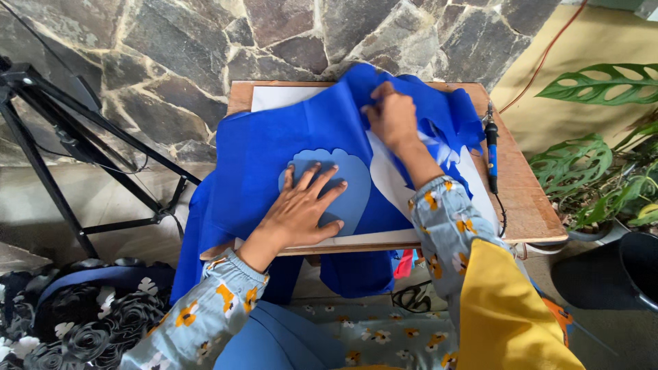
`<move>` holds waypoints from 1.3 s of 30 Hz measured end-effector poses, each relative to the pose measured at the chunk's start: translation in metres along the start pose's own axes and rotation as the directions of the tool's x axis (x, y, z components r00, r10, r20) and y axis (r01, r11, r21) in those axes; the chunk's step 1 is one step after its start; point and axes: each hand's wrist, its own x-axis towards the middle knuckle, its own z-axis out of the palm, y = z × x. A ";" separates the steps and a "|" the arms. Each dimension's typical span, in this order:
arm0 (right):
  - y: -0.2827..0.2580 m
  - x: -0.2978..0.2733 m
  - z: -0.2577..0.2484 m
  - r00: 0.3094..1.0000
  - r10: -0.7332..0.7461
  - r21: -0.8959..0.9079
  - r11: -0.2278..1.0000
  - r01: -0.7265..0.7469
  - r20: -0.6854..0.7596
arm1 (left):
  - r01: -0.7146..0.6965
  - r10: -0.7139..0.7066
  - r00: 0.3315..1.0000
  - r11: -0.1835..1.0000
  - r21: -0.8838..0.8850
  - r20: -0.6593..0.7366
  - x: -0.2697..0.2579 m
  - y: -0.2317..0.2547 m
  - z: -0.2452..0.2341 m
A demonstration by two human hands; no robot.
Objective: The person uses a heated tool to cut petal-like shapes from blue fabric while following a light-blue template on a wooden table.
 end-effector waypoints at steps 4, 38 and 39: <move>-0.037 -0.028 -0.043 0.995 -0.066 -0.019 0.998 0.068 0.075 | 0.011 -0.012 0.999 1.000 0.013 0.032 0.002 0.000 -0.002; 0.184 -0.081 -0.146 0.532 -0.841 -0.821 0.233 0.521 0.099 | 0.024 -0.034 0.993 0.995 0.094 0.114 0.011 0.003 -0.003; 0.190 -0.082 -0.146 0.554 -0.830 -0.826 0.268 0.496 0.063 | 0.025 -0.036 0.993 0.995 0.094 0.114 0.010 0.003 -0.003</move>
